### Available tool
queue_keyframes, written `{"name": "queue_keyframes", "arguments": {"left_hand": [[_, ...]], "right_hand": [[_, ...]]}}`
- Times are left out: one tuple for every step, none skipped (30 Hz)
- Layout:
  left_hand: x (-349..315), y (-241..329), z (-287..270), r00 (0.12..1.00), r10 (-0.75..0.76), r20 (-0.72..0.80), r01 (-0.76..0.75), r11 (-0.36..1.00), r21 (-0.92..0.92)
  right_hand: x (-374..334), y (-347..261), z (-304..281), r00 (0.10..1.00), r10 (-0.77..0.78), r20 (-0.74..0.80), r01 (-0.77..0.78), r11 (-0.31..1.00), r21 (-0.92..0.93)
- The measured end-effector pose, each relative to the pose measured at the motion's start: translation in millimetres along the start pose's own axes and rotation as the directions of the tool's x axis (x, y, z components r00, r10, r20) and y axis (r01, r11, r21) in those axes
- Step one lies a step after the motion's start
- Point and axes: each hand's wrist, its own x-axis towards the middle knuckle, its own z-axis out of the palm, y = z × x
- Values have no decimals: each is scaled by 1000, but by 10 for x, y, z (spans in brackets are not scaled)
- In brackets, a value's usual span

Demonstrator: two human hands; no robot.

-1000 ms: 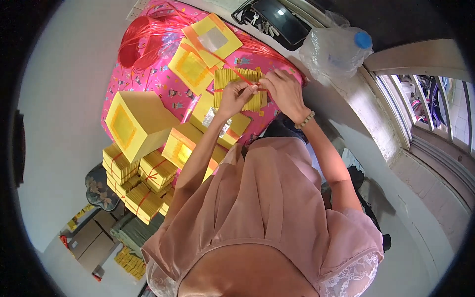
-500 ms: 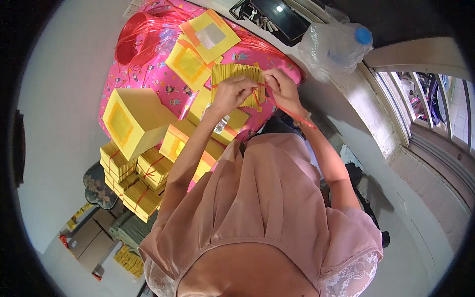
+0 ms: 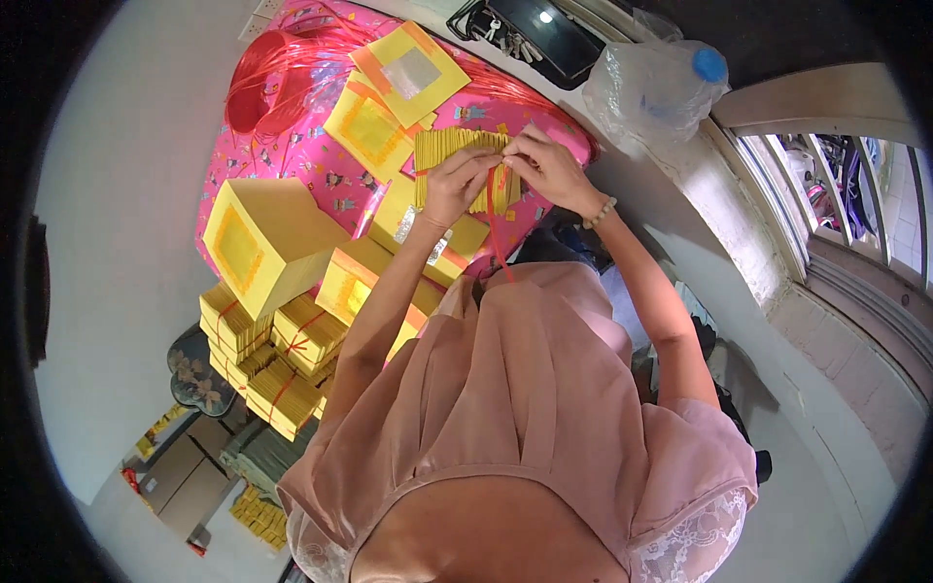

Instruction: The recorder is seen counting, stacking, and bundling yellow sheets of paper with rubber bands in a paper mill environment.

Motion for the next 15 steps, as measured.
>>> {"name": "queue_keyframes", "arguments": {"left_hand": [[-12,-2,-9,1000,-2,-2,2,1000,3],[-25,-2,-9,1000,-15,17,15,1000,5],[-33,-6,-8,999,-28,36,28,1000,8],[-31,-16,2,999,-28,35,28,1000,8],[-11,-20,18,999,-24,25,25,999,-24],[0,-22,26,1000,-21,16,22,998,-56],[-6,-14,22,1000,-21,16,22,998,-56],[-26,-5,22,998,-41,52,45,996,-80],[-40,-2,21,994,-60,89,69,992,-102],[-39,-15,19,994,-61,88,70,992,-102],[-29,-30,13,998,-43,42,47,994,-95],[-26,-42,2,1000,-25,-5,24,996,-86],[-38,-45,-18,1000,-25,-5,25,996,-86],[-58,-55,-40,998,-69,-9,68,996,-53],[-79,-64,-63,994,-112,-15,111,994,-18]], "right_hand": [[7,-73,-23,1000,-3,3,3,1000,1],[3,-149,-42,999,-31,-18,29,997,-66],[10,-193,-60,998,-60,-36,54,990,-134],[25,-203,-80,998,-61,-36,55,990,-133],[37,-208,-103,996,-82,-22,76,978,-195],[45,-213,-123,995,-103,-6,98,962,-256],[36,-235,-140,995,-103,-7,98,962,-256],[12,-262,-155,994,-106,-8,97,938,-332],[-5,-271,-166,994,-108,-9,96,909,-406],[-15,-256,-170,994,-108,-7,96,909,-405],[-34,-235,-174,998,-64,-4,58,919,-390],[-55,-214,-176,1000,-21,0,19,927,-375],[-83,-197,-176,1000,-20,0,19,927,-375],[-115,-175,-173,999,30,-19,-34,942,-335],[-143,-153,-159,996,80,-36,-87,952,-292]]}}
